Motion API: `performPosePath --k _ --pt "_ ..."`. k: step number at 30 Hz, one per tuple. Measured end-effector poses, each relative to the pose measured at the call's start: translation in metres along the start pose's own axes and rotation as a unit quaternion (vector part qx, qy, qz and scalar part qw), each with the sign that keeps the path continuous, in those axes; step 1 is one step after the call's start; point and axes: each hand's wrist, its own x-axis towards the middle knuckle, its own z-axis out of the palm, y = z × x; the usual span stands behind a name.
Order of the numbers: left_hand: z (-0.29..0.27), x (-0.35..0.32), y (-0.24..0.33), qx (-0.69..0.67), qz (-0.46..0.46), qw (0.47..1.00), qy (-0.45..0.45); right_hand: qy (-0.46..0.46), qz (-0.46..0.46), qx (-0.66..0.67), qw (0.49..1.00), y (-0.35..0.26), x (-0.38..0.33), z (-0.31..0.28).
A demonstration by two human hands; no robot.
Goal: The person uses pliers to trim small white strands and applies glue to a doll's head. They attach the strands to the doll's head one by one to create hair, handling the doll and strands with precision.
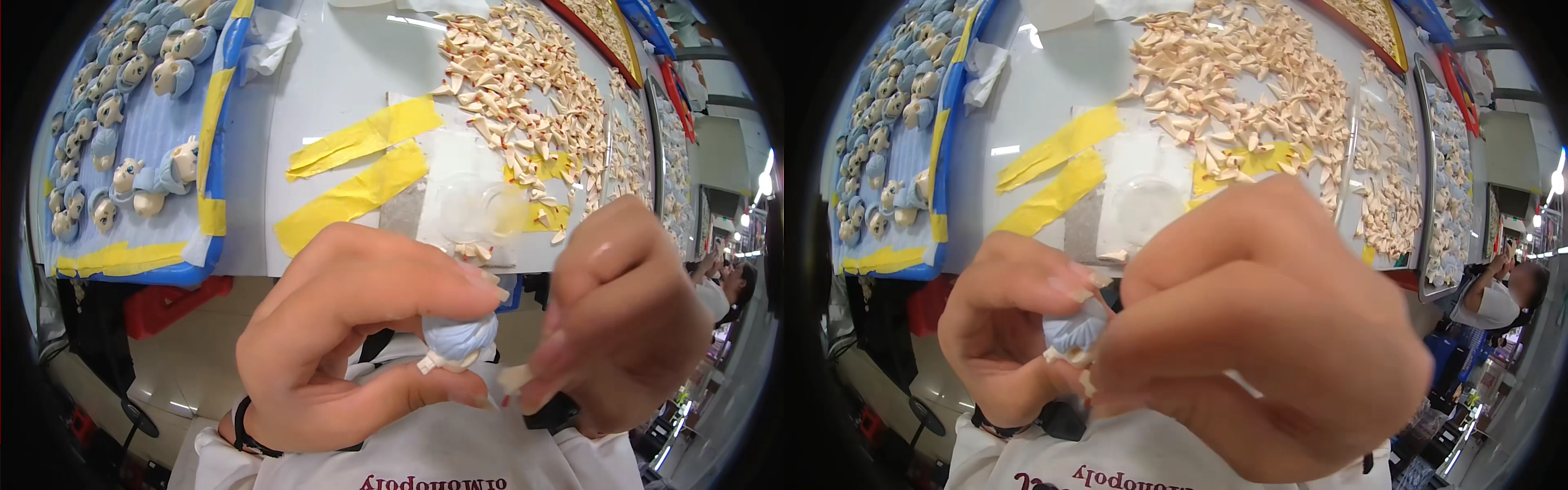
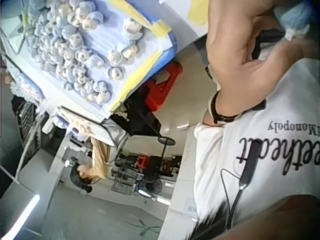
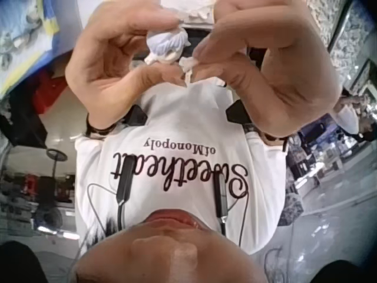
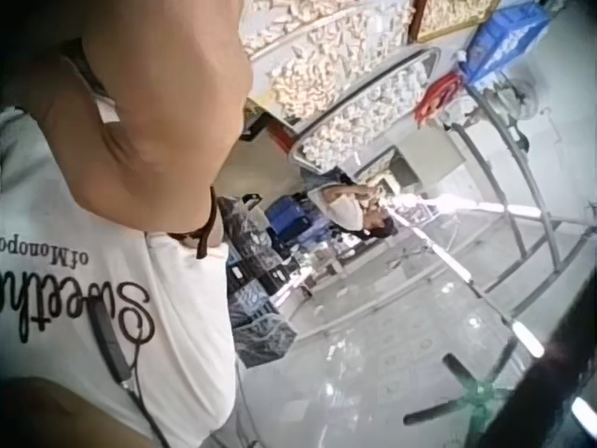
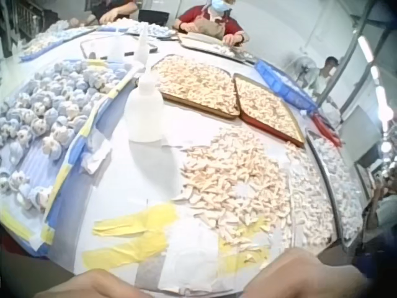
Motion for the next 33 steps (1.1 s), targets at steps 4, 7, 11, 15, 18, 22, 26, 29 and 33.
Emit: performPosePath --k 4,7,11,15,18,22,26,29,33 --pt "0.001 0.001 0.000 0.084 0.033 0.995 -0.038 0.030 -0.122 -0.104 0.987 0.018 -0.014 0.015" --pt "0.005 0.004 0.012 0.165 0.042 0.985 -0.029 0.003 -0.109 -0.174 0.979 0.004 -0.012 0.005" --pt "0.020 -0.001 0.017 0.214 0.058 0.975 0.032 0.113 -0.172 -0.139 0.969 0.020 -0.014 0.023" --pt "0.025 0.000 0.012 0.248 0.081 0.963 0.070 0.161 -0.174 -0.071 0.969 0.023 -0.010 0.036" --pt "0.016 0.001 0.011 0.245 0.084 0.965 0.030 0.046 -0.195 -0.064 0.978 0.030 -0.001 0.006" --pt "-0.002 0.001 0.004 0.216 0.078 0.973 0.003 0.112 -0.060 -0.088 0.988 0.055 0.003 -0.030" --pt "-0.008 -0.004 -0.005 0.093 0.028 0.994 0.052 0.042 -0.038 -0.177 0.983 0.080 0.018 -0.034" --pt "-0.007 -0.004 -0.006 0.061 0.030 0.996 0.059 0.020 -0.043 -0.222 0.974 0.078 0.030 -0.028" --pt "-0.012 -0.003 -0.006 0.152 0.046 0.987 0.009 0.020 -0.034 -0.225 0.974 0.084 0.035 -0.030"
